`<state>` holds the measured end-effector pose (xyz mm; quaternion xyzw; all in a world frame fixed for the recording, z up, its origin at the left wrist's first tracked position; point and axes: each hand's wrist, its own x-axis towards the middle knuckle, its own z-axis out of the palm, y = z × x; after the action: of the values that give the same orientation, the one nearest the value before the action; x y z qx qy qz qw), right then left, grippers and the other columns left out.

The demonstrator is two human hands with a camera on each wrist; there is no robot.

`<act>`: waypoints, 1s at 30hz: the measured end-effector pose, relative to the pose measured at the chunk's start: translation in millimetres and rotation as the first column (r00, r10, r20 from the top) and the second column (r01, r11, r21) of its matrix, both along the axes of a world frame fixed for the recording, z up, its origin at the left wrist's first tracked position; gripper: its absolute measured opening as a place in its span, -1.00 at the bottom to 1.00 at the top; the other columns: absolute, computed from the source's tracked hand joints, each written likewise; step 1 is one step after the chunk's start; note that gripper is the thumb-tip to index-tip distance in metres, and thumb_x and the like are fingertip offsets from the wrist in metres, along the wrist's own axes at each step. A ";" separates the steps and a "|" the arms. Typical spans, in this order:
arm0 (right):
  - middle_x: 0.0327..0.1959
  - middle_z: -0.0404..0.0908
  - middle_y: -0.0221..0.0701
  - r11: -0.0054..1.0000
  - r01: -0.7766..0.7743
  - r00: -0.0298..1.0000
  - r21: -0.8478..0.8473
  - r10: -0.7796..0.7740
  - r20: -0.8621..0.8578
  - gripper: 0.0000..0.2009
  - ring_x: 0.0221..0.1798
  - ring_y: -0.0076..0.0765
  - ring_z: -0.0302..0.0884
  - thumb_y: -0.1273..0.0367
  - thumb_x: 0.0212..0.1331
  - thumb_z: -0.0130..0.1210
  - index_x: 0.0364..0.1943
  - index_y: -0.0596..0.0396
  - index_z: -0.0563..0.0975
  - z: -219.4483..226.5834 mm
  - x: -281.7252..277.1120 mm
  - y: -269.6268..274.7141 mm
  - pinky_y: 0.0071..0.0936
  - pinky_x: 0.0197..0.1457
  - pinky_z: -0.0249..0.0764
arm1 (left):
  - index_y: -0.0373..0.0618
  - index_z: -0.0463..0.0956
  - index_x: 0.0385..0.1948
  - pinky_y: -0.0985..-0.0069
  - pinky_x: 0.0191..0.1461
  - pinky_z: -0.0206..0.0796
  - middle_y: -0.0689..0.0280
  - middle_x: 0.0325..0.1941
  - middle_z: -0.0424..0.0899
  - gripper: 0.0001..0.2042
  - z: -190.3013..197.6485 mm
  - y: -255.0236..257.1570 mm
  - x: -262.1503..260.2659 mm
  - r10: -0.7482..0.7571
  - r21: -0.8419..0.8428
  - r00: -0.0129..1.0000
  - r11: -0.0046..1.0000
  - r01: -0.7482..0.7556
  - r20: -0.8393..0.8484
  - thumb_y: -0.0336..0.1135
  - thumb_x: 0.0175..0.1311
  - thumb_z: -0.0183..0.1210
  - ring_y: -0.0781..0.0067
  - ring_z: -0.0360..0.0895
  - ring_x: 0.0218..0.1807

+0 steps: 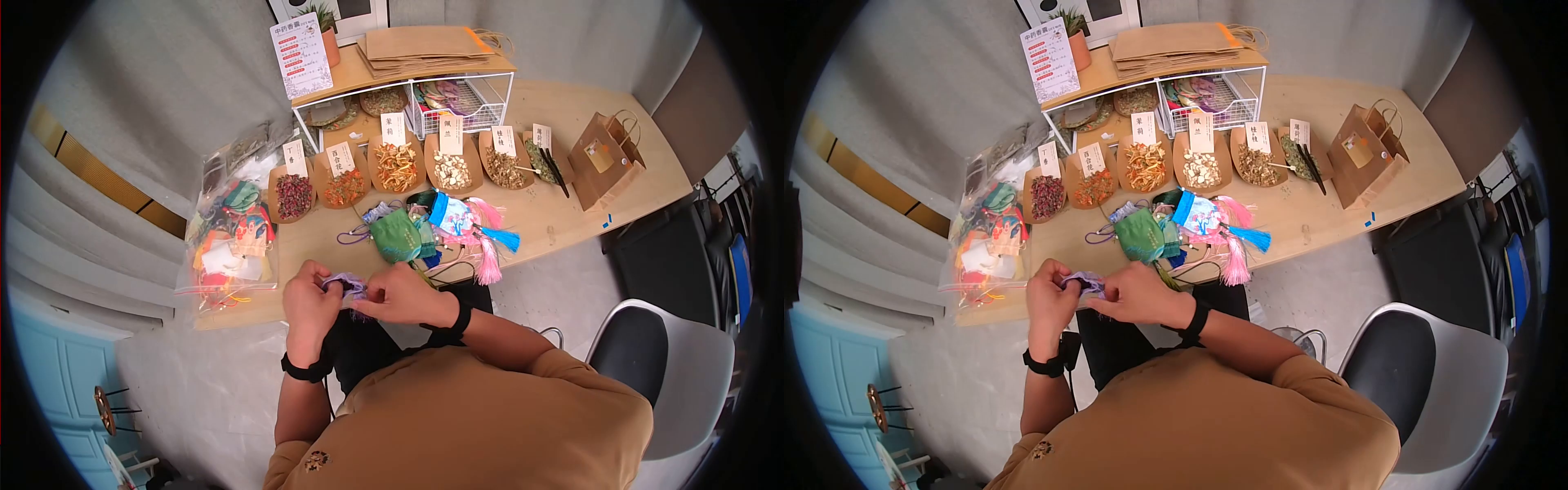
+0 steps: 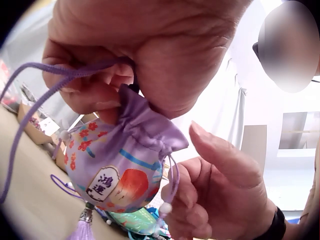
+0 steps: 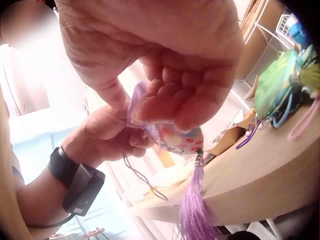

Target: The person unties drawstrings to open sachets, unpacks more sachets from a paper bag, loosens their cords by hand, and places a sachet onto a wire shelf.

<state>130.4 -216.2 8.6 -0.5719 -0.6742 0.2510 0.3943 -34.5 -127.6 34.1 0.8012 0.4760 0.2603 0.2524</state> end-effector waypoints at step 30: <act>-0.63 0.52 -0.05 0.991 0.135 0.990 -0.013 -0.135 0.047 -0.78 -0.45 0.13 0.54 0.32 -0.05 0.11 -0.61 0.22 0.54 0.0 -3.8 19.0 -0.09 -0.32 0.47 | -0.14 0.46 -0.45 0.31 -0.52 0.26 0.22 -0.69 0.53 -0.90 7.1 -3.3 1.3 -0.112 0.069 0.982 0.990 0.123 -0.153 -0.42 0.01 0.20 0.19 0.52 -0.60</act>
<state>126.6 -197.3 8.6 -0.6250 -0.6407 0.2161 0.3901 -33.2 -130.8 41.2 0.8544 0.4347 0.2029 0.1996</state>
